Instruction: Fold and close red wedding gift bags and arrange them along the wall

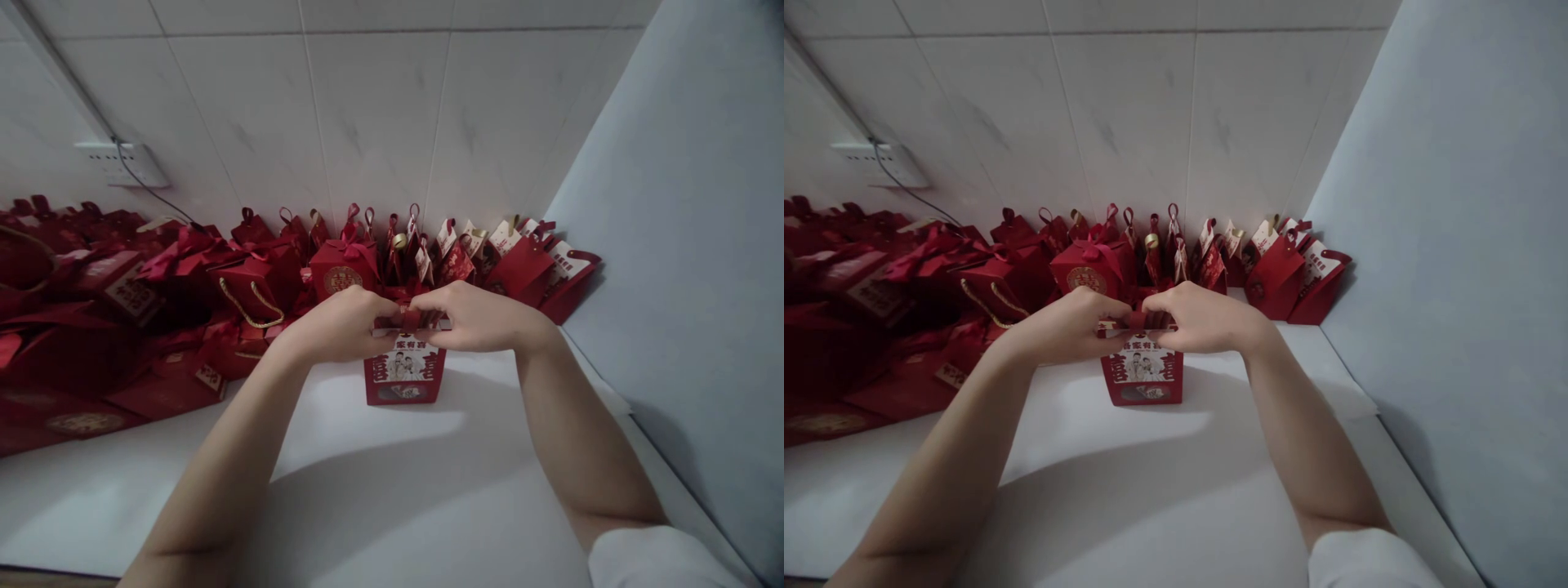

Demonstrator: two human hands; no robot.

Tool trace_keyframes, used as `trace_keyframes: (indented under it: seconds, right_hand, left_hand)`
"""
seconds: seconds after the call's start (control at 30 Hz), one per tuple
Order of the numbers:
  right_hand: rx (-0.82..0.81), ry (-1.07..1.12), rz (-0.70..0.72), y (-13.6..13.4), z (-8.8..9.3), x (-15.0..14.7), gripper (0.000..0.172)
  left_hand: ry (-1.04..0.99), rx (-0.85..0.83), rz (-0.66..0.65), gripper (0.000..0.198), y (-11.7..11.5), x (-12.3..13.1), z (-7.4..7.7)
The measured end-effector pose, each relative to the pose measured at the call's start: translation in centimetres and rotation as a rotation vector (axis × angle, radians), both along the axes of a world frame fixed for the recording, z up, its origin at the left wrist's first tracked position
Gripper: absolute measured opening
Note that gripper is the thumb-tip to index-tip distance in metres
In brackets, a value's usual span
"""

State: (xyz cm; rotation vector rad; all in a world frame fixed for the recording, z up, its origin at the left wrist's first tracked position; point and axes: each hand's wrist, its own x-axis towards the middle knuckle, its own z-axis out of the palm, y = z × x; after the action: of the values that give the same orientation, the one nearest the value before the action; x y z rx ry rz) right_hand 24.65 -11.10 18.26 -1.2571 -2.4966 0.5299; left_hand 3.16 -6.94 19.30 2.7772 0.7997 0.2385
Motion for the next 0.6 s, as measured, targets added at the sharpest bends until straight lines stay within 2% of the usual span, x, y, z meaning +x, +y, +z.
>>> trace_keyframes:
  seconds: [0.37, 0.6]
  right_hand:
    - [-0.014, 0.006, 0.032, 0.17, 0.06, -0.19, 0.007]
    - [-0.038, 0.013, 0.031, 0.06, 0.09, -0.38, 0.004]
  left_hand:
    - [-0.060, -0.027, -0.059, 0.010, 0.13, -0.03, 0.02]
    - [-0.060, -0.050, -0.052, 0.015, 0.00, -0.02, 0.07]
